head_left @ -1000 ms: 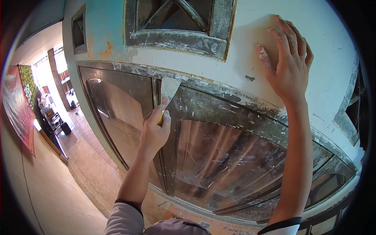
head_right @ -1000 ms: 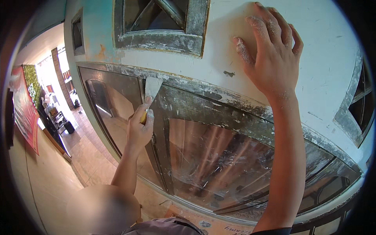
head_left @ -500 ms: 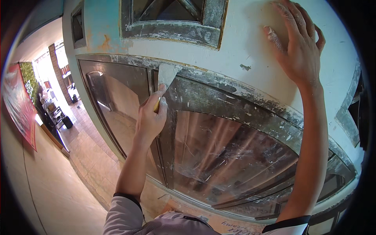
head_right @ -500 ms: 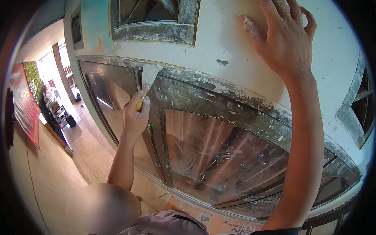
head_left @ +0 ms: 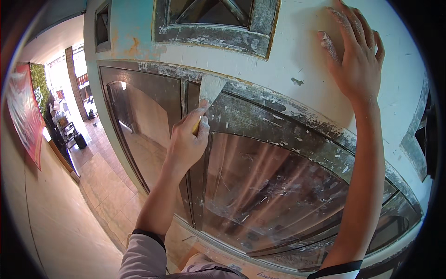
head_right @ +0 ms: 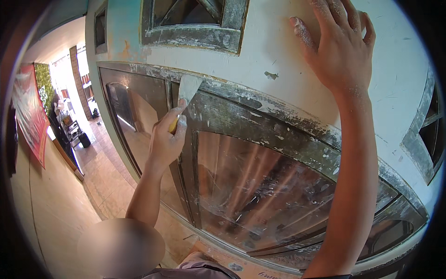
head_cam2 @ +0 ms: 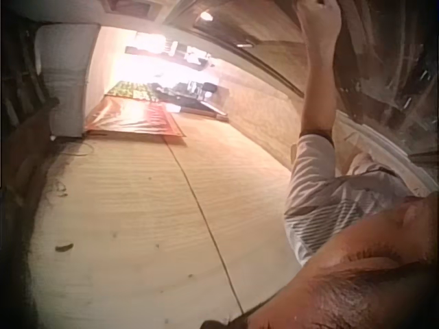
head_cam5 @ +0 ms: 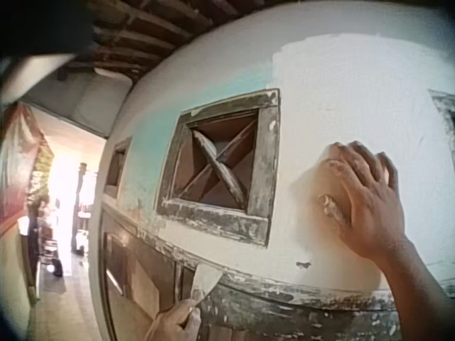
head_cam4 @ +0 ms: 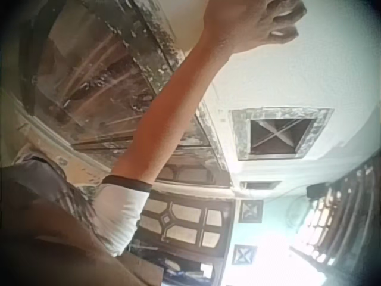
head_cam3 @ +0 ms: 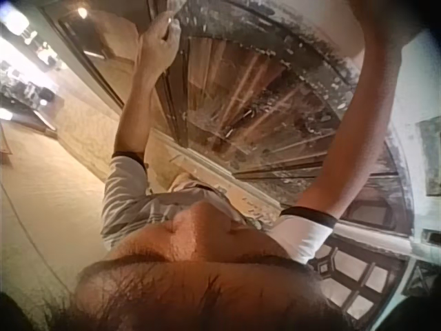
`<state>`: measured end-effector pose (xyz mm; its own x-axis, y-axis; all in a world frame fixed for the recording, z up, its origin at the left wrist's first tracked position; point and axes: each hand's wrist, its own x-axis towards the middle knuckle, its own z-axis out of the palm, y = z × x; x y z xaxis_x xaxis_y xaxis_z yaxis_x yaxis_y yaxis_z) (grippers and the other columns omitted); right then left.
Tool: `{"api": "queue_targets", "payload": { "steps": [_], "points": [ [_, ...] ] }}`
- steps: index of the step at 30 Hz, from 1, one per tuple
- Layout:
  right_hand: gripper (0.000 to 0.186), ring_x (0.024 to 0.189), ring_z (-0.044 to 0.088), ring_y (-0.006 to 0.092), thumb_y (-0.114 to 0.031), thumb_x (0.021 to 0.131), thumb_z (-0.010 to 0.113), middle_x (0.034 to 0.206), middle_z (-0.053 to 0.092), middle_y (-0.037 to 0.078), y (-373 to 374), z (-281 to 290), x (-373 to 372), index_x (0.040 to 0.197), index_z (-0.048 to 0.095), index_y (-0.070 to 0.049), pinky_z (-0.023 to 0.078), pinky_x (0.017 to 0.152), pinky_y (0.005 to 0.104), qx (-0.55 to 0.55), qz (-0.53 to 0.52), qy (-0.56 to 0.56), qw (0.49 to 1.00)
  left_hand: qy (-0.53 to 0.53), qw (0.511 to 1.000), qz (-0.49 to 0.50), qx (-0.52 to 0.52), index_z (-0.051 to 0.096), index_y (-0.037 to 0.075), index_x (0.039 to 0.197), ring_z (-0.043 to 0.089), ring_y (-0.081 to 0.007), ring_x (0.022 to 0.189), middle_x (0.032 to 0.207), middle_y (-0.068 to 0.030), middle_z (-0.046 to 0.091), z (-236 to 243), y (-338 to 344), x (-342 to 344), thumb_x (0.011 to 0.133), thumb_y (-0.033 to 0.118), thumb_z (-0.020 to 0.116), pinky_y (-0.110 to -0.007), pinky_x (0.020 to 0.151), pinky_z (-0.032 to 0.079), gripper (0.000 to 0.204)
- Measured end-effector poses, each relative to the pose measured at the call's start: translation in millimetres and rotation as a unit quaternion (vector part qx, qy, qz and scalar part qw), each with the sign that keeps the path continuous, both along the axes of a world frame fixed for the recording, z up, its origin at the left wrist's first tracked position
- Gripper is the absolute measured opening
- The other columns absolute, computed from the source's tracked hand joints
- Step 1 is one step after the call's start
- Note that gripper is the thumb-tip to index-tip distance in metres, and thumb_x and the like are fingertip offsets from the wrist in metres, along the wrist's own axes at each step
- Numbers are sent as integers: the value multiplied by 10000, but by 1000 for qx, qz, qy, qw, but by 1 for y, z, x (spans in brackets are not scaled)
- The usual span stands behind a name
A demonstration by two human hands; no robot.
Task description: The person applies wall filler to the area above a wooden frame using a scraper.
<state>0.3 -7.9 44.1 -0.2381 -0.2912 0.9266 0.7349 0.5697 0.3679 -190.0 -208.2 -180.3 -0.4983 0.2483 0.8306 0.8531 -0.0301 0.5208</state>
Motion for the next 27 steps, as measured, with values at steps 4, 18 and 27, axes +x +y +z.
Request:
{"api": "queue_targets", "payload": {
  "steps": [4, 18, 27],
  "points": [
    [539, 1482, 317, 325, -374, 919, 626, 1545, 429, 120, -2, -1, 0, 1368, 536, -91, 187, 1214, 563, 22, 27, -1, 999, -26, 1000, 3, -3, 603, -20, 1321, 646, -211, 1210, 1330, -187, 662, 2, 1, 14, 983, 14, 571, -295, 997, 477, 341],
    [507, 1468, 331, 331, -297, 903, 658, 1534, 444, 122, 10, 2, -1, 1345, 553, -74, 199, 1205, 562, 27, 55, -9, 998, -38, 999, -18, -2, 610, -42, 1283, 673, -228, 1174, 1306, -200, 670, 1, 14, 35, 973, 0, 590, -296, 938, 511, 314],
    [496, 1452, 350, 332, -292, 903, 671, 1514, 462, 124, 7, -3, 0, 1334, 559, -75, 218, 1195, 560, 34, 70, 3, 997, 7, 1000, -4, -6, 612, -45, 1278, 680, -291, 1173, 1301, -205, 668, -1, 17, 46, 952, -21, 586, -323, 956, 520, 328]
  ]
}}
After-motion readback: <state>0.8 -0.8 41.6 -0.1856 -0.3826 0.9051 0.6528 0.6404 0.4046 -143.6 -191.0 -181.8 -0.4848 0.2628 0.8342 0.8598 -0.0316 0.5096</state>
